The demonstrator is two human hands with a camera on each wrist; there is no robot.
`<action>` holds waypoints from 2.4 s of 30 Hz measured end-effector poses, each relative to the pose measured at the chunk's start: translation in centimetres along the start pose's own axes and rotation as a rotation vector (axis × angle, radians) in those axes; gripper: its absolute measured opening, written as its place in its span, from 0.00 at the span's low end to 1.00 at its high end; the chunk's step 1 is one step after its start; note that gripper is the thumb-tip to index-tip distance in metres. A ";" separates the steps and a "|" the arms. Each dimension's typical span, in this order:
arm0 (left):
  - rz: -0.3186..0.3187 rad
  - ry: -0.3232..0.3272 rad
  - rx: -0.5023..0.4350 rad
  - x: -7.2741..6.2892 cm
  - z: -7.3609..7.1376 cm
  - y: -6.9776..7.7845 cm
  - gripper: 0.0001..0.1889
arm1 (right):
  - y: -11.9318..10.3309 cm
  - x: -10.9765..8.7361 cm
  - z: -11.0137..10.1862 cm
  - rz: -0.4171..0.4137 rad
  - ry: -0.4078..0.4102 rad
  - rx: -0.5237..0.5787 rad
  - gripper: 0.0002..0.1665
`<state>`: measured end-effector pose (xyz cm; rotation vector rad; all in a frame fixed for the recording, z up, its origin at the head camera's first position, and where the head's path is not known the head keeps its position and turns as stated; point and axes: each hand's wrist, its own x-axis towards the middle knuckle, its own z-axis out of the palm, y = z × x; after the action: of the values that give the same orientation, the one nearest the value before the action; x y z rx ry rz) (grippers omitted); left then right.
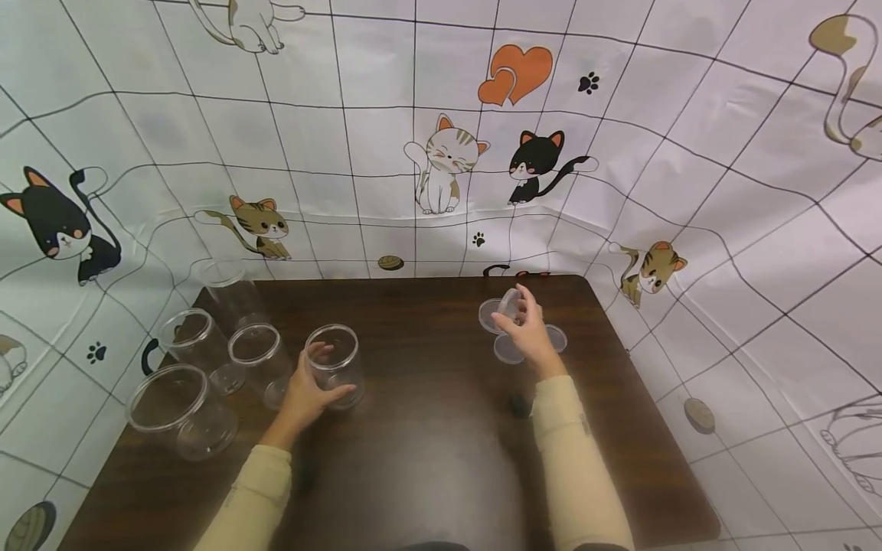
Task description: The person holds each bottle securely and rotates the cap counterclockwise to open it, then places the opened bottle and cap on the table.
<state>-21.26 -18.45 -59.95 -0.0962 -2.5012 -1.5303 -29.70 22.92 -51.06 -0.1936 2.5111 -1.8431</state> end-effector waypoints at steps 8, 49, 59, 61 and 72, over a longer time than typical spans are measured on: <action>-0.015 0.033 0.026 0.2 0.7 0.2 0.56 | 4.8 -1.4 -4.4 0.313 -0.002 -0.747 0.57; 0.000 0.133 0.233 0.5 -7.2 15.3 0.62 | 9.2 -3.3 -4.6 0.338 -0.095 -0.919 0.58; -0.194 0.116 0.519 7.6 -16.9 15.8 0.47 | 9.6 -3.4 -5.0 0.314 -0.082 -0.923 0.57; -0.259 0.106 0.578 9.1 -17.8 14.9 0.47 | 9.7 -3.3 -5.0 0.298 -0.076 -0.931 0.56; -0.397 0.007 0.649 14.0 -19.6 9.6 0.52 | 9.9 -3.9 -4.4 0.326 -0.088 -0.919 0.56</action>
<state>-30.63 -32.14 -40.00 0.5272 -2.9914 -0.7289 -27.09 30.46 -59.33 0.1228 2.8827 -0.4764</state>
